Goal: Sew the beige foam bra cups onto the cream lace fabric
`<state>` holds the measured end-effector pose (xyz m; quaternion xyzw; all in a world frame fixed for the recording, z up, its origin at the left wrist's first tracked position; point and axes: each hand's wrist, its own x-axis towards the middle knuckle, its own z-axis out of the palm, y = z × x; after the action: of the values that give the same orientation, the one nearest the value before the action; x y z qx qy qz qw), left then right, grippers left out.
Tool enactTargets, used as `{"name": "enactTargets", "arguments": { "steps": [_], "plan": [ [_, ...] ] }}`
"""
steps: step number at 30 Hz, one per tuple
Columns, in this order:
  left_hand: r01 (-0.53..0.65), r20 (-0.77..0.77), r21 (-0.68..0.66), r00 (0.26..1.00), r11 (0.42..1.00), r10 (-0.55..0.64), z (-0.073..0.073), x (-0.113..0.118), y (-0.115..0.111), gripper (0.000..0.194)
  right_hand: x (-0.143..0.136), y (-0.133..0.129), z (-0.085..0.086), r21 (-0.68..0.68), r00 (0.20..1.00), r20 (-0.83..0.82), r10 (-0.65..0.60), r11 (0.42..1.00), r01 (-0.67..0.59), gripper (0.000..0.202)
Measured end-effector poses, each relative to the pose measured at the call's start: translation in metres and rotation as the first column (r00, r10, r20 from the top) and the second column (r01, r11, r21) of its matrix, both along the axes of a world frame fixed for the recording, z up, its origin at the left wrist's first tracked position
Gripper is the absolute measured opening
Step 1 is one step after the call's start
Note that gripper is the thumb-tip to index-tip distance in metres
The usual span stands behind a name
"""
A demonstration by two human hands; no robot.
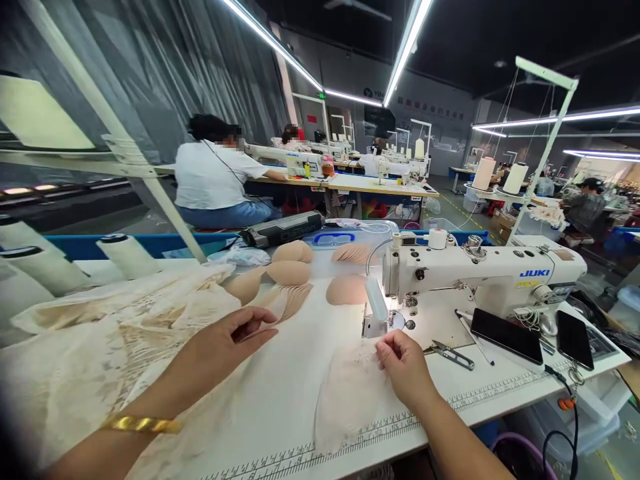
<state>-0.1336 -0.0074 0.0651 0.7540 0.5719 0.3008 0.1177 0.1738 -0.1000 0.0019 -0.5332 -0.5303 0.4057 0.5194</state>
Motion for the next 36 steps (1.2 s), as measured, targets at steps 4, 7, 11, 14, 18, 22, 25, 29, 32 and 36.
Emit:
{"name": "enactTargets", "arguments": {
  "steps": [4, 7, 11, 14, 18, 22, 25, 29, 32, 36],
  "plan": [
    [0.522, -0.056, 0.282, 0.847, 0.805, -0.529, 0.005, 0.033, -0.031, 0.019, 0.002, 0.003, 0.001, -0.04, 0.999, -0.044, 0.025, 0.999, -0.026, 0.056],
    [0.684, -0.254, 0.465, 0.712, 0.562, -0.655, 0.002, 0.062, -0.045, 0.039, 0.002, 0.002, 0.003, -0.053, 0.997, -0.069, 0.043, 0.998, -0.047, 0.066],
    [0.747, -0.387, 0.482, 0.651, 0.458, -0.653, -0.008, 0.082, -0.045, 0.039, 0.003, -0.002, 0.007, -0.058, 0.994, -0.069, 0.085, 0.994, -0.089, 0.063],
    [0.785, -0.384, 0.399, 0.613, 0.475, -0.691, -0.012, 0.079, -0.042, 0.026, 0.003, -0.004, 0.013, -0.061, 0.993, -0.058, 0.1, 0.993, -0.103, 0.049],
    [0.719, -0.073, 0.205, 0.688, 0.664, -0.722, 0.0, 0.075, -0.044, 0.038, -0.001, -0.015, 0.039, -0.022, 0.981, 0.111, 0.156, 0.988, -0.155, 0.016],
    [0.758, 0.286, -0.194, 0.651, 0.623, -0.703, 0.027, 0.089, -0.05, 0.081, -0.008, -0.033, 0.084, 0.042, 0.876, 0.369, 0.309, 0.937, -0.348, 0.01],
    [0.839, 0.466, -0.343, 0.543, 0.423, -0.698, 0.037, 0.098, -0.05, 0.058, -0.006, -0.04, 0.113, 0.033, 0.823, 0.437, 0.363, 0.908, -0.418, 0.011],
    [0.844, 0.538, -0.431, 0.524, 0.319, -0.66, 0.032, 0.093, -0.048, 0.045, 0.006, -0.039, 0.131, 0.002, 0.77, 0.555, 0.314, 0.925, -0.379, 0.011],
    [0.785, 0.422, -0.395, 0.616, 0.476, -0.665, 0.025, 0.082, -0.046, 0.045, 0.012, -0.033, 0.13, 0.117, 0.735, 0.66, 0.153, 0.946, -0.302, 0.012],
    [0.541, 0.015, 0.098, 0.839, 0.836, -0.544, 0.02, 0.066, -0.037, 0.028, 0.006, -0.022, 0.107, 0.492, 0.703, 0.678, -0.216, 0.844, -0.215, 0.019]
  ]
}}
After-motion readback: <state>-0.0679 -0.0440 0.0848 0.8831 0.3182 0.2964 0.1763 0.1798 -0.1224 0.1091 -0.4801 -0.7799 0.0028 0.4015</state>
